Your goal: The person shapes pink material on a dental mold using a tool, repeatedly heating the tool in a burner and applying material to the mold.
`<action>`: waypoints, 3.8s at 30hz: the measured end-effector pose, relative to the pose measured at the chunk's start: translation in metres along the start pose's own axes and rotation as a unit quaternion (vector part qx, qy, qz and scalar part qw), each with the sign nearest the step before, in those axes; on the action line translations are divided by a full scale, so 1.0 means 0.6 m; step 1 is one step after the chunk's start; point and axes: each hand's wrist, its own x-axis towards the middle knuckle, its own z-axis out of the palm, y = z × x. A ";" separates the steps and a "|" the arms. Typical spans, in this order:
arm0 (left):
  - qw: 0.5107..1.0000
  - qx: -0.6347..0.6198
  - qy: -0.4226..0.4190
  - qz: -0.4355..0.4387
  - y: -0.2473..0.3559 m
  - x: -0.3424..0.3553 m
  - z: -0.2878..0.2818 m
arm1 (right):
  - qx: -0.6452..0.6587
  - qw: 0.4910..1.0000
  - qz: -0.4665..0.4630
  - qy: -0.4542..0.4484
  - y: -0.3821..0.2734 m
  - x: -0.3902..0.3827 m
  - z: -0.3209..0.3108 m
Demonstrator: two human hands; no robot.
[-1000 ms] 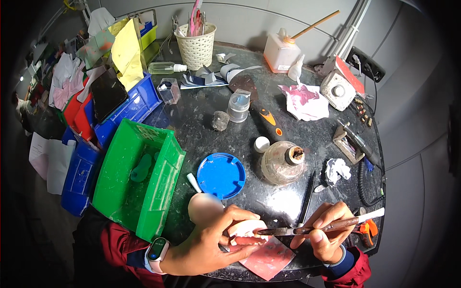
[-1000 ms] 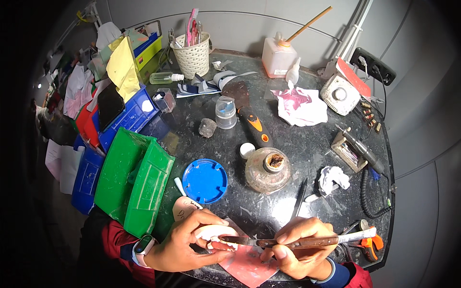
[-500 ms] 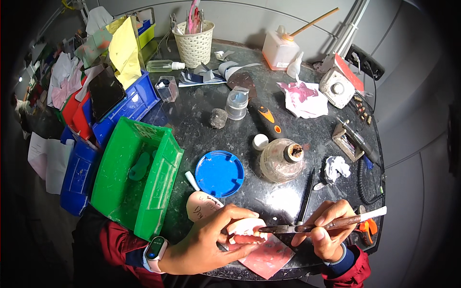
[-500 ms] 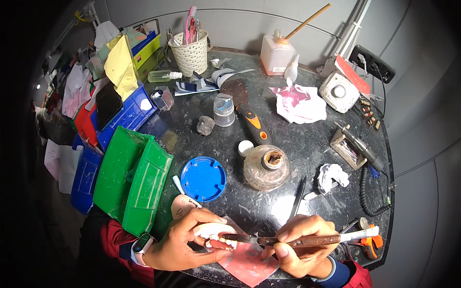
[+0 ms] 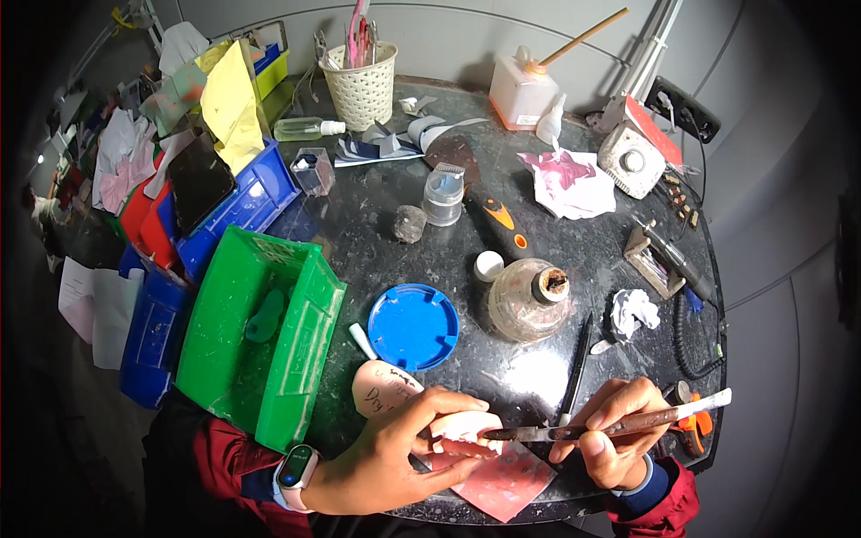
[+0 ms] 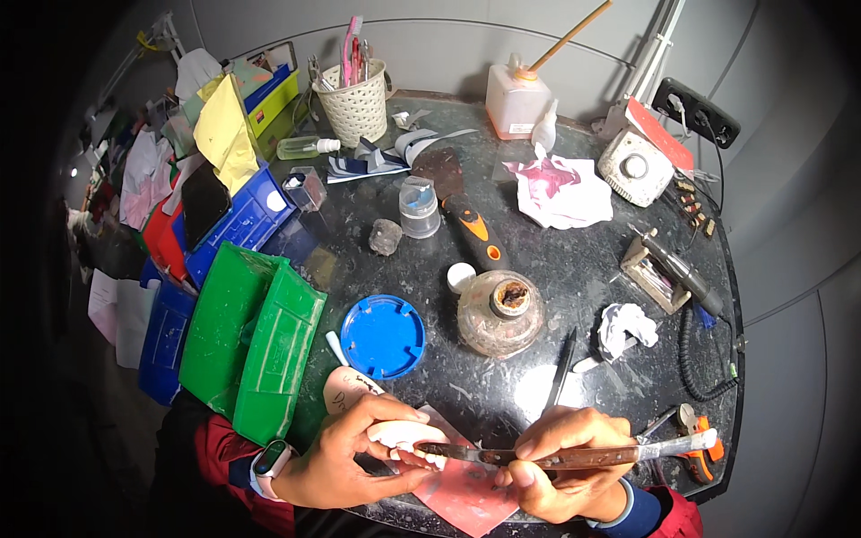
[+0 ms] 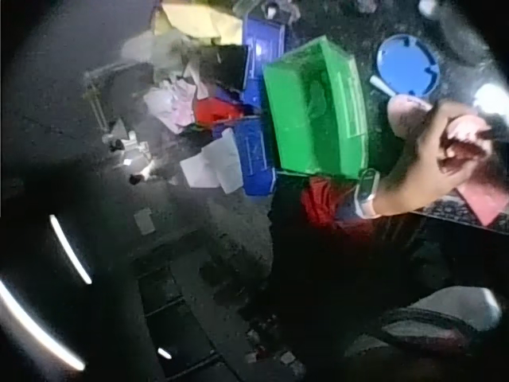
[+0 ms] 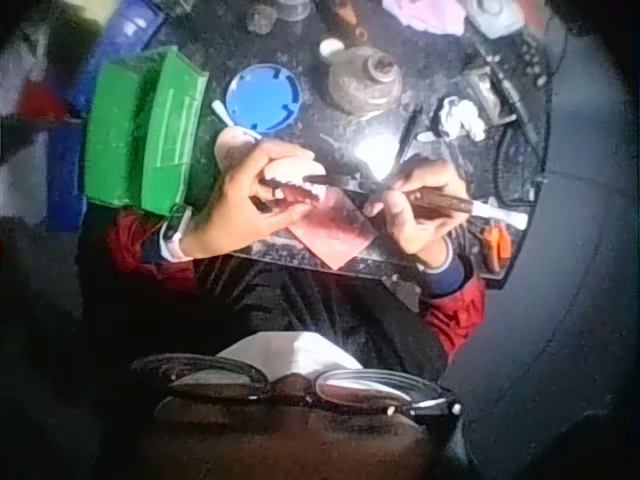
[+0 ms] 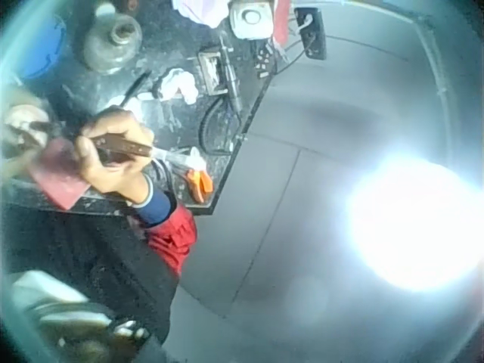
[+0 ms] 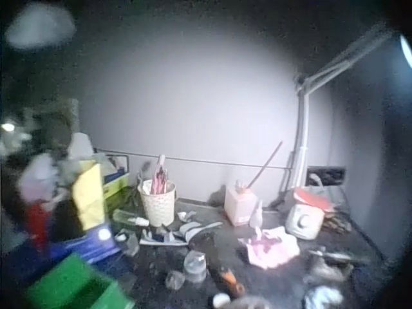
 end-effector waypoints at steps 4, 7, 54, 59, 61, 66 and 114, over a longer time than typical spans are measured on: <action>1.000 0.008 -0.010 0.001 -0.004 0.006 -0.003 | 0.006 1.000 0.014 0.011 0.000 0.002 0.006; 1.000 0.003 0.000 0.001 -0.001 0.005 -0.002 | -0.006 1.000 0.004 -0.008 -0.002 0.005 0.003; 0.987 -0.151 -0.049 -0.019 -0.003 0.007 0.007 | -0.213 0.968 -0.119 -0.064 0.010 -0.001 0.048; 0.990 -0.135 -0.045 -0.011 -0.006 0.006 0.007 | -0.196 0.968 -0.151 -0.042 0.015 0.001 0.053; 0.991 -0.130 -0.045 -0.008 -0.007 0.005 0.007 | -0.201 0.968 -0.142 -0.047 0.012 0.000 0.052; 0.992 -0.114 -0.046 -0.015 -0.007 0.005 0.006 | -0.217 0.963 -0.145 -0.058 0.011 0.002 0.048; 0.997 -0.066 -0.051 0.000 0.006 0.000 0.003 | -0.479 0.859 -0.156 -0.087 -0.025 -0.018 0.034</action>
